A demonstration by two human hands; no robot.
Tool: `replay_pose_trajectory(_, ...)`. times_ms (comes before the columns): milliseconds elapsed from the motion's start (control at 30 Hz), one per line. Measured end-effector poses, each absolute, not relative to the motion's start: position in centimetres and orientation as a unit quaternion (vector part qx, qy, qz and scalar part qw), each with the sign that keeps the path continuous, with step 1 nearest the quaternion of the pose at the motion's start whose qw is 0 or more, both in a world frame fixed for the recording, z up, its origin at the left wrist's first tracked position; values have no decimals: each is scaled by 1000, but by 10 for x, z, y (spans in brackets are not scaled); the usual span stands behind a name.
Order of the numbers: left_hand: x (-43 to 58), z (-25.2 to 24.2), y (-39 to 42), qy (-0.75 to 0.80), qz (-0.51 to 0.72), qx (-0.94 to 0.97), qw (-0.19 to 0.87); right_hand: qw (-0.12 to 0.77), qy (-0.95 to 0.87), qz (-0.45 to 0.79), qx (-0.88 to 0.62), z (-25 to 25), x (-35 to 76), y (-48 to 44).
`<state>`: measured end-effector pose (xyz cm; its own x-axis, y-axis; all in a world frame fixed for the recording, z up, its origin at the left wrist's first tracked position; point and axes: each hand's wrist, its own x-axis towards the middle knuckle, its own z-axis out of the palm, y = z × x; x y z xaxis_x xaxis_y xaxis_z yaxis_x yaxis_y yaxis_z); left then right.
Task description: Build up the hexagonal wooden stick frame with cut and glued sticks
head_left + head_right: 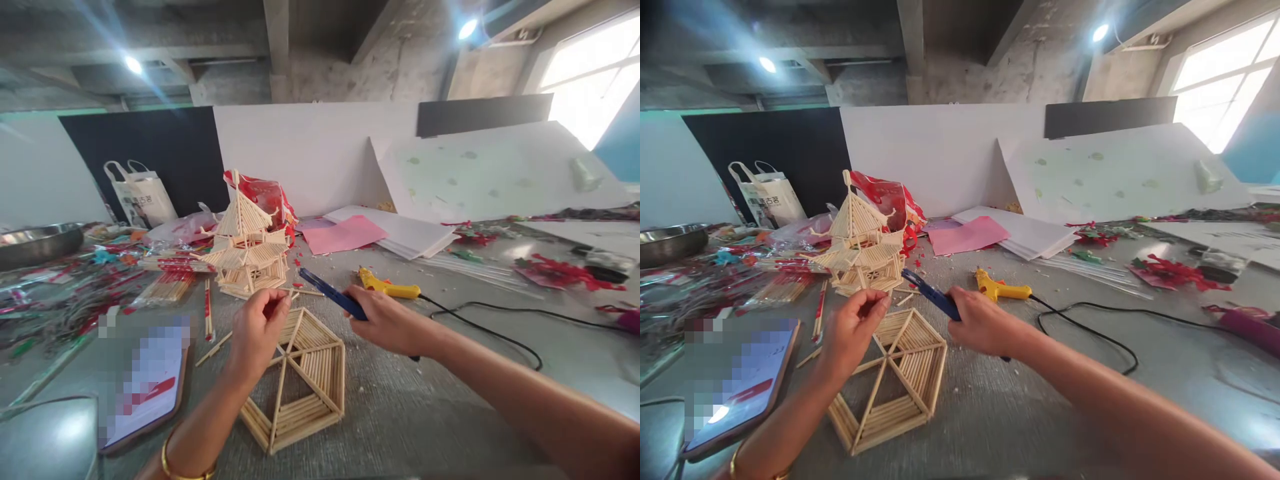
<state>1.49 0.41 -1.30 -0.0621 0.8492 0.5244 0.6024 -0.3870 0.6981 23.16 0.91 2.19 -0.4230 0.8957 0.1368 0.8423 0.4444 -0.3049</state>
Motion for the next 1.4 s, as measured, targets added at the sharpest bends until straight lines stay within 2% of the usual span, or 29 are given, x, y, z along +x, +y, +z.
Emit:
replay_pose_trajectory(233,19,-16,3,526,468,709,46,176,-858,112,-470,11,238,-3)
replay_pose_trajectory(933,24,-18,3,514,471,716,31,162,-847,128,-489,7,230,-9)
replay_pose_trajectory(1033,26,-17,4,527,474,699,92,150,-847,148,-489,8,230,-10)
replay_pose_trajectory(1233,27,-12,8,469,496,631,369,156,-852,146,-478,7,231,-7)
replay_pose_trajectory(1400,26,-14,10,429,500,616,433,159,-853,139,-478,5,233,-4)
